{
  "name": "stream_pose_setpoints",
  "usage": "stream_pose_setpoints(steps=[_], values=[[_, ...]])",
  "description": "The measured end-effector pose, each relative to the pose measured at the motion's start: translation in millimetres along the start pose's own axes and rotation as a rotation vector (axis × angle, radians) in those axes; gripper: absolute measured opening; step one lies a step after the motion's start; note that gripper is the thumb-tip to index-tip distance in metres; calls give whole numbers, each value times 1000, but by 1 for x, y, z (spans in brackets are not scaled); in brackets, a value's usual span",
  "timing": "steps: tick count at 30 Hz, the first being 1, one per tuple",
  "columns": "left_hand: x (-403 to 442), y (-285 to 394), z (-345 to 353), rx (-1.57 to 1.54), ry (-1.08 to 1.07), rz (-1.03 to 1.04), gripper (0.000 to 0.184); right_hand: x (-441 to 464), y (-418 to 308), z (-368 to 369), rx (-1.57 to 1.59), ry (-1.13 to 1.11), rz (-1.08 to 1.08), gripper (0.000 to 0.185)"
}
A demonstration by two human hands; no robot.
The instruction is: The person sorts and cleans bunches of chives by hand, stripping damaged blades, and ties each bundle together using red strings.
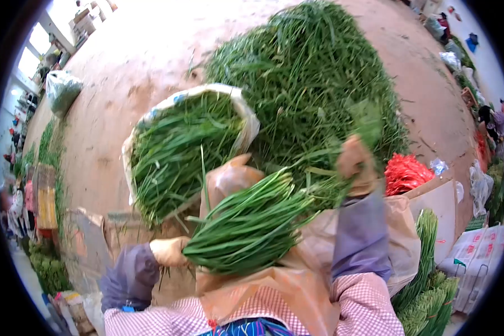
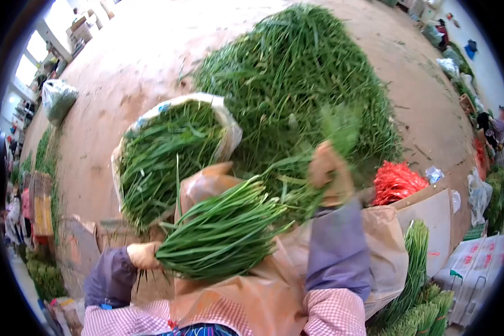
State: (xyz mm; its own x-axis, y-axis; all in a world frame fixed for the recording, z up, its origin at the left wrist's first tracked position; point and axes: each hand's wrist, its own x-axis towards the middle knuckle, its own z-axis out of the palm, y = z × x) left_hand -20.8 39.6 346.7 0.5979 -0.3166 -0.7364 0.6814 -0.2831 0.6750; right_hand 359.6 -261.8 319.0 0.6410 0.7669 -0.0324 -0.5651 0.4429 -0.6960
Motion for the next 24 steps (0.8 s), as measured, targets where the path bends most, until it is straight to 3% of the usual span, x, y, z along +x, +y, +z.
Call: stream_pose_setpoints(steps=[3,6,7,10,11,12,14,16,18,19,22,24], values=[[-6,29,4,29,16,-139,44,-7,-51,-20,213,-369,-231,22],[-10,47,6,70,24,-93,41,8,-22,-35,-427,242,45,46],[-12,57,7,115,40,-182,39,5,-6,-53,-777,293,63,51],[-12,42,10,-11,28,-103,39,-1,36,-90,-1835,393,112,67],[-11,40,12,-15,32,-118,39,-5,43,-98,-1310,364,109,57],[-10,40,11,-8,31,-137,39,-8,44,-54,-778,344,101,48],[-10,40,13,-99,47,-97,40,-27,46,15,-794,87,63,38],[-5,29,14,-167,37,-57,41,-36,55,44,-1174,-294,-151,43],[-3,26,15,-173,20,-24,40,-40,65,69,-1337,-430,-349,50],[-4,27,17,-227,16,-19,39,-44,71,76,-1352,-461,-360,57],[-5,30,20,-220,27,1,41,-57,96,111,-1577,-436,-444,55],[-7,41,25,-216,74,-14,43,-56,122,112,-1467,-359,-549,39]])
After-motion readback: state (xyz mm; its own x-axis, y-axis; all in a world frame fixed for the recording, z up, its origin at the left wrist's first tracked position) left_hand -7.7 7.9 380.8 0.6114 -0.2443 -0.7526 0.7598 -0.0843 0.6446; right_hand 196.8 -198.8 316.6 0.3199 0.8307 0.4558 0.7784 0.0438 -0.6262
